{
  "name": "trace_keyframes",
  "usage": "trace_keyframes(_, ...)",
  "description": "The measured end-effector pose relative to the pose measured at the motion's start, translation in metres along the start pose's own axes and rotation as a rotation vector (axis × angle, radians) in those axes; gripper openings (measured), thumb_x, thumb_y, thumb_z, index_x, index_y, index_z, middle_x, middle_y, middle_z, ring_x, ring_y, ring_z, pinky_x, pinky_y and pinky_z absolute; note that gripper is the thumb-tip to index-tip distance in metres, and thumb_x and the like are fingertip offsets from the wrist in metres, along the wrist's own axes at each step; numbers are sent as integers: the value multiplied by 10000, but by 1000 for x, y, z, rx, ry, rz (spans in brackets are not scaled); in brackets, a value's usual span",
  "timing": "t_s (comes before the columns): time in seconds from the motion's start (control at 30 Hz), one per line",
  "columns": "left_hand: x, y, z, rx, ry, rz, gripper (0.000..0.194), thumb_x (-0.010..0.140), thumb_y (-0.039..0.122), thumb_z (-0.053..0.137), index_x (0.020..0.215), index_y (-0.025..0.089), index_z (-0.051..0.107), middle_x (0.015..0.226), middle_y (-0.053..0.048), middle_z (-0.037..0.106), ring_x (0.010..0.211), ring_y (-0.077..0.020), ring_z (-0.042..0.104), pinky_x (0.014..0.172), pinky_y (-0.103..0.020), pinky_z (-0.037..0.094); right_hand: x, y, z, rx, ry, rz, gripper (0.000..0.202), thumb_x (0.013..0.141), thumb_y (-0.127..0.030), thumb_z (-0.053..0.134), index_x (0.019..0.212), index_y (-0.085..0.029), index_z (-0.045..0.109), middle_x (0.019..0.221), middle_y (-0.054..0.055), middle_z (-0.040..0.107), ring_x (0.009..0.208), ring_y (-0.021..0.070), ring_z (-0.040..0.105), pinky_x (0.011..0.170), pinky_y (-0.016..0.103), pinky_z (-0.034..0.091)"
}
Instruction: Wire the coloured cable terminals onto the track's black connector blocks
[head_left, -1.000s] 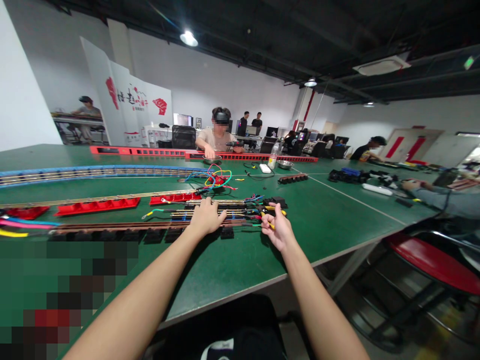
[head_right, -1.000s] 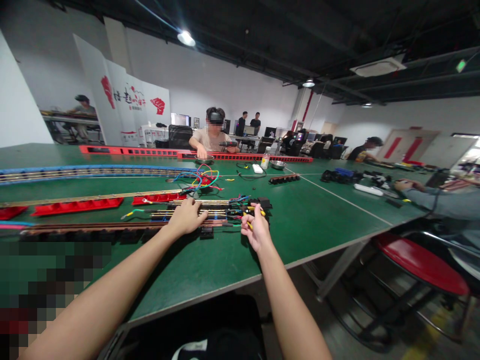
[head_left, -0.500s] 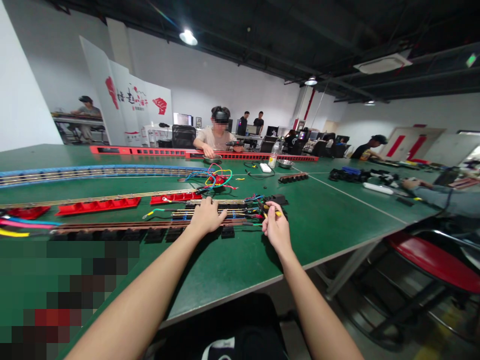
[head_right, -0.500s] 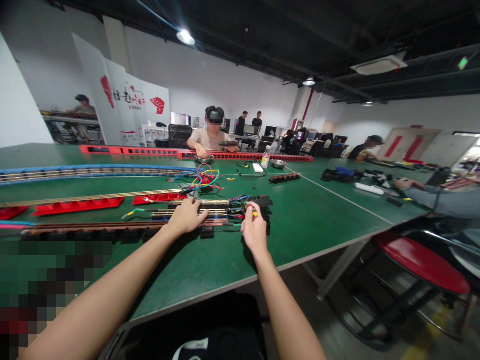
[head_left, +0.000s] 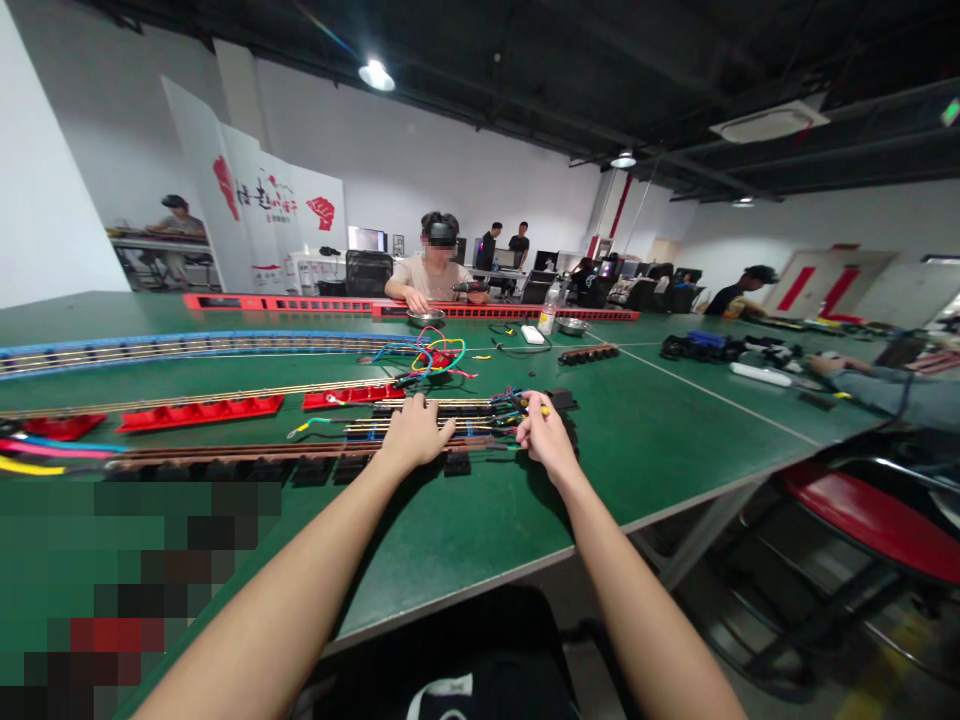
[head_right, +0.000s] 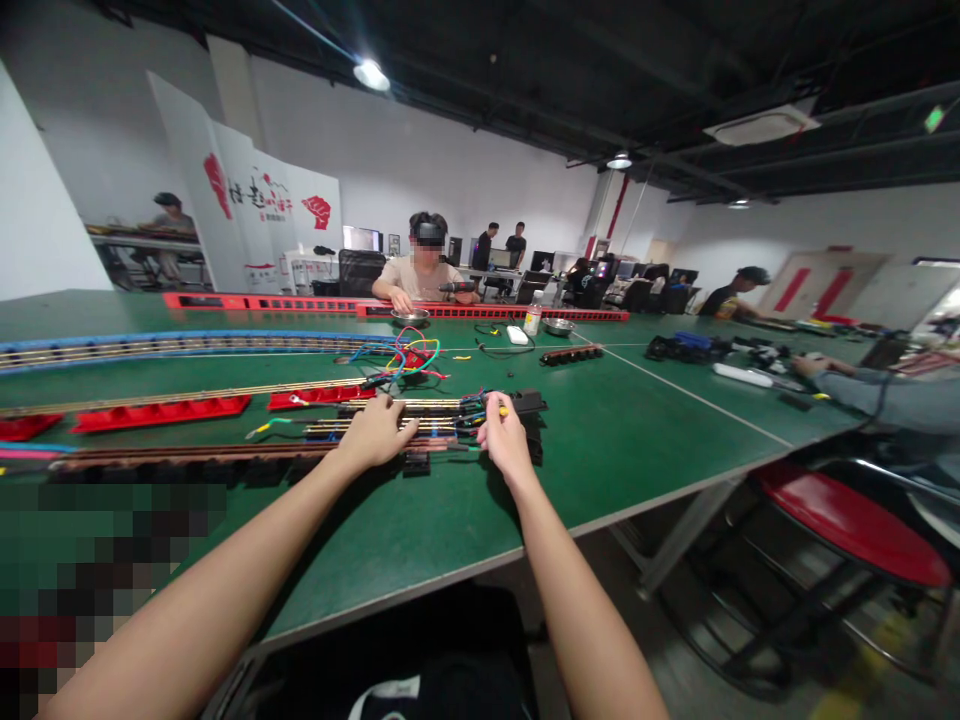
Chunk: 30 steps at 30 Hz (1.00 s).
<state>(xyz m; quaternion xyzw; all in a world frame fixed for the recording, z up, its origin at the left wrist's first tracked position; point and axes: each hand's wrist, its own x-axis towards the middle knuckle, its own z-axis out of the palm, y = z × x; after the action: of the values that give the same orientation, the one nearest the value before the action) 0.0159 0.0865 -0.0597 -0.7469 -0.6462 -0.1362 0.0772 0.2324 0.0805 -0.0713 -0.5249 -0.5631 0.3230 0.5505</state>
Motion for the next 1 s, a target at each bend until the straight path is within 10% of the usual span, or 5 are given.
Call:
trace_keyframes(0.43, -1, 1, 1, 3, 15, 4, 537, 930, 500, 325, 1189, 119, 602, 1231, -198, 561, 1161, -321, 518, 906, -423, 453, -9, -13, 0, 235, -90, 148, 498, 740, -449, 566, 1160, -185, 616, 430, -89, 438, 370, 67, 306, 348, 148, 132)
trace_keyframes(1.0, -1, 2, 1, 20, 21, 2, 541, 927, 501, 332, 1210, 119, 591, 1259, -197, 549, 1173, -323, 511, 900, -418, 453, -13, -4, 0, -581, -180, -232, 368, 779, -330, 527, 1081, -275, 729, 579, -29, 544, 531, 136, 462, 545, 229, 321)
